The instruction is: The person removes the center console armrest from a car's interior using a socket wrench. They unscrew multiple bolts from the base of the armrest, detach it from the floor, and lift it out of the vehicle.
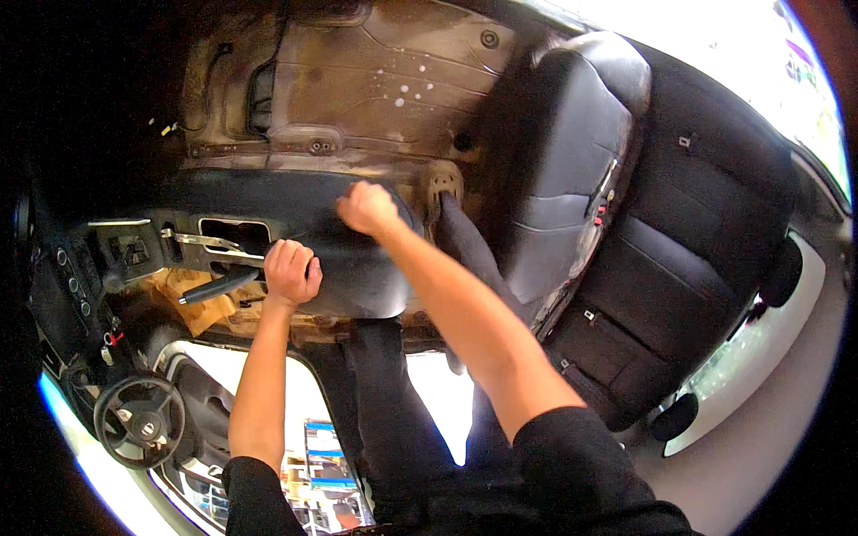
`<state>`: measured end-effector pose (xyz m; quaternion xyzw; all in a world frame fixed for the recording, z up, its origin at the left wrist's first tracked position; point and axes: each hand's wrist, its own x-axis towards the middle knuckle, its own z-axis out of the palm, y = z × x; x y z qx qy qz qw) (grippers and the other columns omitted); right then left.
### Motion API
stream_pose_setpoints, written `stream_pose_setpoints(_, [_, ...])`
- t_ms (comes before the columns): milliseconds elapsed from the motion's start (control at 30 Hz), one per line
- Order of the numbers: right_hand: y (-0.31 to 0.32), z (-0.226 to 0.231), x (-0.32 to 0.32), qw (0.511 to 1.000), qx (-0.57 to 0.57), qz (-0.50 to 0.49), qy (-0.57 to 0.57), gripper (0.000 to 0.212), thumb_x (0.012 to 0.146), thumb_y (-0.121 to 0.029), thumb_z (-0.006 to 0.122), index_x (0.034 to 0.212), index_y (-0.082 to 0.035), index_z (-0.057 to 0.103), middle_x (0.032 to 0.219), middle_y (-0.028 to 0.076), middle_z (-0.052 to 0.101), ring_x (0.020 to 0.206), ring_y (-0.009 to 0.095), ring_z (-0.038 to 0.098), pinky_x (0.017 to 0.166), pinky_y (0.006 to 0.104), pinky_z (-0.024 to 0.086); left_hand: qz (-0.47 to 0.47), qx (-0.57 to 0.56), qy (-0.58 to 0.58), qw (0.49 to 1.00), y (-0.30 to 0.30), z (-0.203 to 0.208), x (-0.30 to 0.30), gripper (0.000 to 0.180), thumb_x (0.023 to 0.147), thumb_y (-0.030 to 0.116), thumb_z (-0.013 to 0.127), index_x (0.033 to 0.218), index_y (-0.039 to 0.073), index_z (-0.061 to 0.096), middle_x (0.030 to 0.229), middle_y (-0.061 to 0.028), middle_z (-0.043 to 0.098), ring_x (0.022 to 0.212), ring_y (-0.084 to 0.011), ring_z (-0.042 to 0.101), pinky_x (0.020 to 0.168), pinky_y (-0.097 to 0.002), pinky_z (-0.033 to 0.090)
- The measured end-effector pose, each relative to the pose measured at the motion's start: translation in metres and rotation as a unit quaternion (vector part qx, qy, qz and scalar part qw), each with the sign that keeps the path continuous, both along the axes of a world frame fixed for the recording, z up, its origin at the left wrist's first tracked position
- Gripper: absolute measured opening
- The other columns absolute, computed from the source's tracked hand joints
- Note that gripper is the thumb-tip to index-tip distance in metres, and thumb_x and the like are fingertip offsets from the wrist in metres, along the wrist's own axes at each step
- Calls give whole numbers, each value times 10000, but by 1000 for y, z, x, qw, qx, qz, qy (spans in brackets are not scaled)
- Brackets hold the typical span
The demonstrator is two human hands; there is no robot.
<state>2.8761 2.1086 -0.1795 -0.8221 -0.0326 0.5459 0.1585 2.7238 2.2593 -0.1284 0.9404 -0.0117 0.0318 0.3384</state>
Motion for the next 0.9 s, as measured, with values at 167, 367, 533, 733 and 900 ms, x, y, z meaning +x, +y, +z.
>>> stream_pose_setpoints(167, [-50, -141, 42, 968, -43, 243, 38, 656, 882, -387, 607, 1339, 56, 447, 1325, 268, 553, 1214, 387, 571, 966, 436, 504, -1, -31, 8, 999, -1, -12, 3, 118, 741, 156, 624, 748, 80, 533, 728, -100, 492, 637, -297, 512, 574, -406, 433])
stream_pose_setpoints(367, [-20, -126, 83, 890, -42, 436, 123, 351, 815, -180, 608, 1082, 40, 667, 950, 209, 708, 980, 331, 693, 776, 446, 561, 47, -1, 16, 999, -9, -5, 3, 149, 684, 121, 649, 671, 81, 506, 695, -87, 480, 588, -283, 493, 540, -389, 410])
stream_pose_setpoints(533, [-11, -201, 91, 865, 88, 473, 142, 236, 842, -200, 604, 889, 11, 701, 835, 140, 721, 734, 254, 696, 592, 383, 536, 75, 34, -23, 996, -7, -5, -6, 273, 744, 160, 651, 576, 114, 441, 586, -55, 407, 499, -210, 444, 477, -320, 358])
stream_pose_setpoints(733, [-12, -198, 78, 943, 140, 141, 268, 360, 956, -373, 574, 1038, -28, 637, 821, 33, 684, 534, 75, 495, 454, 276, 408, 125, 95, -6, 988, -19, -10, -9, 355, 833, 292, 616, 566, 143, 436, 577, -34, 426, 528, -184, 491, 500, -288, 408])
stream_pose_setpoints(900, [-51, -216, 44, 937, 255, 147, 186, 509, 976, -478, 528, 1198, -23, 574, 840, 74, 575, 694, 145, 573, 566, 313, 462, 237, 201, 16, 950, -52, -10, 16, 442, 861, 266, 670, 548, 109, 401, 558, -56, 417, 516, -180, 467, 470, -293, 345])
